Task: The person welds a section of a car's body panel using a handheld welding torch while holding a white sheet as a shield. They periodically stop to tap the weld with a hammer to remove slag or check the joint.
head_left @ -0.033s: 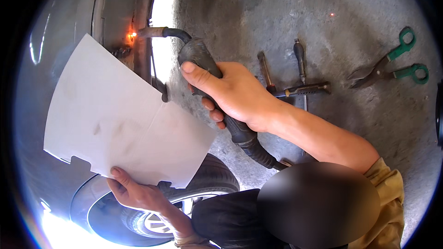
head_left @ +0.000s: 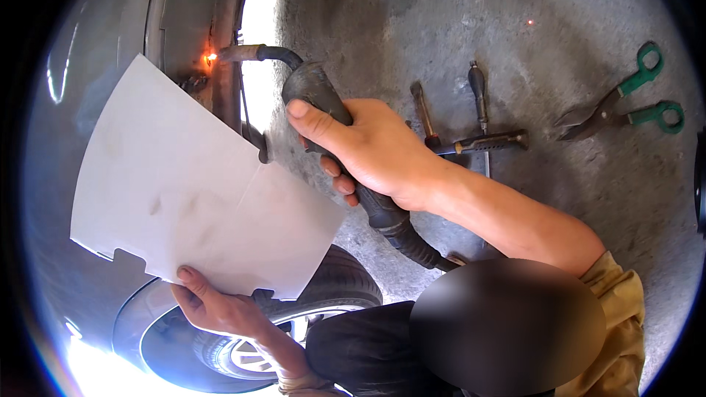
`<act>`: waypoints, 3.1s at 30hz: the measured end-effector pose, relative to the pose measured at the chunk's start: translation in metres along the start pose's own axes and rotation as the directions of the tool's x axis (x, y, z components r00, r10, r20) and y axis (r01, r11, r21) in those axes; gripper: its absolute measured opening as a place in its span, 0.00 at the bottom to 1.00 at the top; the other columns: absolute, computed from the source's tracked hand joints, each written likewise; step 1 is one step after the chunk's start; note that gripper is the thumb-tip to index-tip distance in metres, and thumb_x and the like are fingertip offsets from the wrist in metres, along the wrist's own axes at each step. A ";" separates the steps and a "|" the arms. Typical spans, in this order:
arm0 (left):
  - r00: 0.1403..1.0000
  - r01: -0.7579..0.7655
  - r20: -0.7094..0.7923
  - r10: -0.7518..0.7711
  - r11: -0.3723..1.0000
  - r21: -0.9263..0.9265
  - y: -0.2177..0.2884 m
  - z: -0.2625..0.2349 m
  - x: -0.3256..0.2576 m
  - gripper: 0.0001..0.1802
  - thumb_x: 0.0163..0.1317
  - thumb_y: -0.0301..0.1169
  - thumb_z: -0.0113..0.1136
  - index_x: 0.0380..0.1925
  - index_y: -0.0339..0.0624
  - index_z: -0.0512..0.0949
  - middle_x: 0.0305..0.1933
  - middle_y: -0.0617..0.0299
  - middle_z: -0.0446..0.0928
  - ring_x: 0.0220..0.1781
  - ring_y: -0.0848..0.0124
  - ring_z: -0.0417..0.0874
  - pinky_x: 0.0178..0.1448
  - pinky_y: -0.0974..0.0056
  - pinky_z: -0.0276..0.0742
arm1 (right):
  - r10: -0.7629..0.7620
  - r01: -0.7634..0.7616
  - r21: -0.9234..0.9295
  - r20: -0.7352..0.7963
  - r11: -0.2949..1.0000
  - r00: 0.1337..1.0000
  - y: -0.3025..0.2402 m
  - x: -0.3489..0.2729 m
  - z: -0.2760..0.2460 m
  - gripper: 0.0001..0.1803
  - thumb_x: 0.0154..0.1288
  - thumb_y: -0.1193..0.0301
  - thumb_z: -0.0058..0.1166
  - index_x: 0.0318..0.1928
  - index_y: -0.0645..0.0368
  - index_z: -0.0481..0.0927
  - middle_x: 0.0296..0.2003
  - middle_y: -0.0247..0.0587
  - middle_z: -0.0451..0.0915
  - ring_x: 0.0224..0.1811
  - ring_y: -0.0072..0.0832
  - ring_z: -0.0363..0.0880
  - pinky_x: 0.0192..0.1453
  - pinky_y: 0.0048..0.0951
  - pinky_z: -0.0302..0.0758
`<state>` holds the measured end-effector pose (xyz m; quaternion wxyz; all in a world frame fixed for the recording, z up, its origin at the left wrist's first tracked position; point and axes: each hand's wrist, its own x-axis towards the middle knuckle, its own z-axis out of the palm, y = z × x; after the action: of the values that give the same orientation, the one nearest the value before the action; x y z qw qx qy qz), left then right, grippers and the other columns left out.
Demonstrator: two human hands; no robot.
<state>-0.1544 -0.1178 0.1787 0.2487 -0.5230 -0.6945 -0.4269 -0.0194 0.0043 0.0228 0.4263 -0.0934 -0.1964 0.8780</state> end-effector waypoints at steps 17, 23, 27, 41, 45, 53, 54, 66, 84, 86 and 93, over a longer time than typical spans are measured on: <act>0.990 -0.051 0.138 0.029 0.986 0.161 0.006 0.019 -0.006 0.24 0.67 0.45 0.55 0.44 0.30 0.76 0.34 0.57 0.78 0.33 0.74 0.77 0.38 0.70 0.73 | -0.035 0.040 -0.189 0.029 0.981 0.999 -0.011 -0.007 0.004 0.26 0.68 0.55 0.50 0.28 0.70 0.76 0.13 0.40 0.71 0.11 0.27 0.71 0.15 0.30 0.68; 0.993 0.045 0.096 -0.063 0.983 0.181 0.012 0.022 -0.005 0.24 0.67 0.45 0.56 0.44 0.30 0.75 0.35 0.56 0.78 0.33 0.73 0.78 0.37 0.69 0.74 | -0.027 0.027 -0.161 0.004 0.987 1.000 -0.008 -0.004 0.012 0.27 0.67 0.53 0.52 0.27 0.70 0.75 0.14 0.40 0.71 0.12 0.26 0.72 0.14 0.30 0.67; 0.999 -0.034 0.035 0.030 0.992 0.124 0.009 0.016 -0.003 0.25 0.66 0.46 0.56 0.41 0.29 0.74 0.35 0.54 0.78 0.33 0.70 0.78 0.37 0.67 0.76 | -0.070 0.063 -0.127 -0.054 0.990 0.996 -0.001 -0.002 0.008 0.29 0.67 0.50 0.51 0.25 0.68 0.75 0.12 0.38 0.70 0.12 0.25 0.72 0.15 0.31 0.67; 0.999 -0.032 -0.031 0.034 0.996 0.086 0.002 0.006 -0.001 0.27 0.65 0.49 0.57 0.39 0.29 0.73 0.34 0.55 0.77 0.33 0.70 0.78 0.35 0.66 0.77 | -0.006 0.006 -0.025 0.010 1.000 1.000 -0.001 0.002 0.010 0.27 0.66 0.53 0.52 0.23 0.66 0.73 0.13 0.37 0.69 0.13 0.25 0.70 0.15 0.32 0.67; 0.998 -0.031 -0.046 0.033 0.998 0.051 -0.002 0.007 -0.001 0.27 0.65 0.48 0.57 0.40 0.29 0.74 0.35 0.54 0.77 0.34 0.69 0.79 0.36 0.66 0.78 | 0.005 -0.004 -0.040 0.017 0.999 1.000 -0.004 0.001 0.012 0.27 0.66 0.53 0.52 0.22 0.66 0.72 0.13 0.38 0.69 0.12 0.26 0.69 0.15 0.32 0.67; 0.999 -0.022 -0.031 0.024 0.997 0.073 -0.004 0.006 -0.003 0.26 0.65 0.48 0.57 0.40 0.29 0.74 0.36 0.53 0.77 0.34 0.68 0.79 0.35 0.65 0.78 | 0.012 -0.012 0.006 0.032 1.000 0.999 0.002 0.004 0.011 0.28 0.67 0.54 0.52 0.19 0.66 0.72 0.12 0.38 0.68 0.12 0.27 0.68 0.14 0.32 0.66; 0.999 -0.024 -0.036 0.027 0.996 0.080 -0.004 0.006 -0.002 0.26 0.65 0.48 0.57 0.40 0.29 0.74 0.36 0.53 0.77 0.34 0.68 0.79 0.35 0.65 0.78 | 0.009 -0.009 0.002 0.032 1.000 0.999 0.002 0.004 0.011 0.28 0.67 0.54 0.52 0.19 0.66 0.72 0.12 0.38 0.68 0.11 0.26 0.68 0.14 0.32 0.66; 0.998 -0.010 -0.060 0.013 0.998 0.061 -0.012 0.007 0.002 0.26 0.66 0.47 0.56 0.40 0.28 0.72 0.37 0.51 0.76 0.34 0.67 0.78 0.32 0.63 0.78 | -0.020 0.022 -0.121 0.013 0.992 1.000 0.011 0.004 0.021 0.28 0.66 0.55 0.52 0.22 0.71 0.75 0.12 0.42 0.71 0.11 0.28 0.72 0.15 0.32 0.67; 0.992 -0.111 -0.044 0.118 0.983 0.147 -0.015 0.005 -0.002 0.28 0.67 0.49 0.54 0.39 0.27 0.72 0.38 0.49 0.75 0.36 0.66 0.76 0.40 0.61 0.77 | -0.035 0.035 -0.019 0.008 0.999 0.999 0.006 0.001 0.009 0.25 0.65 0.58 0.51 0.24 0.71 0.77 0.11 0.42 0.72 0.10 0.28 0.71 0.15 0.31 0.66; 0.992 -0.110 -0.043 0.117 0.983 0.144 -0.015 0.007 0.000 0.28 0.67 0.49 0.54 0.39 0.27 0.72 0.37 0.49 0.75 0.36 0.66 0.76 0.39 0.62 0.77 | -0.038 0.039 -0.025 0.008 0.999 0.999 0.004 0.002 0.009 0.26 0.65 0.57 0.51 0.23 0.71 0.77 0.10 0.43 0.71 0.10 0.29 0.71 0.15 0.31 0.66; 0.994 -0.105 -0.026 0.110 0.983 0.152 -0.016 0.007 0.000 0.29 0.66 0.50 0.55 0.39 0.27 0.72 0.36 0.50 0.75 0.36 0.66 0.76 0.39 0.62 0.77 | 0.002 0.002 -0.083 0.054 0.997 0.999 0.006 0.004 0.007 0.27 0.65 0.50 0.52 0.24 0.63 0.73 0.14 0.32 0.67 0.12 0.20 0.69 0.15 0.24 0.64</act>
<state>-0.1689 -0.1133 0.1698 0.3221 -0.5320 -0.6911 -0.3682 -0.0286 0.0020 0.0270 0.4165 -0.0872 -0.2444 0.8713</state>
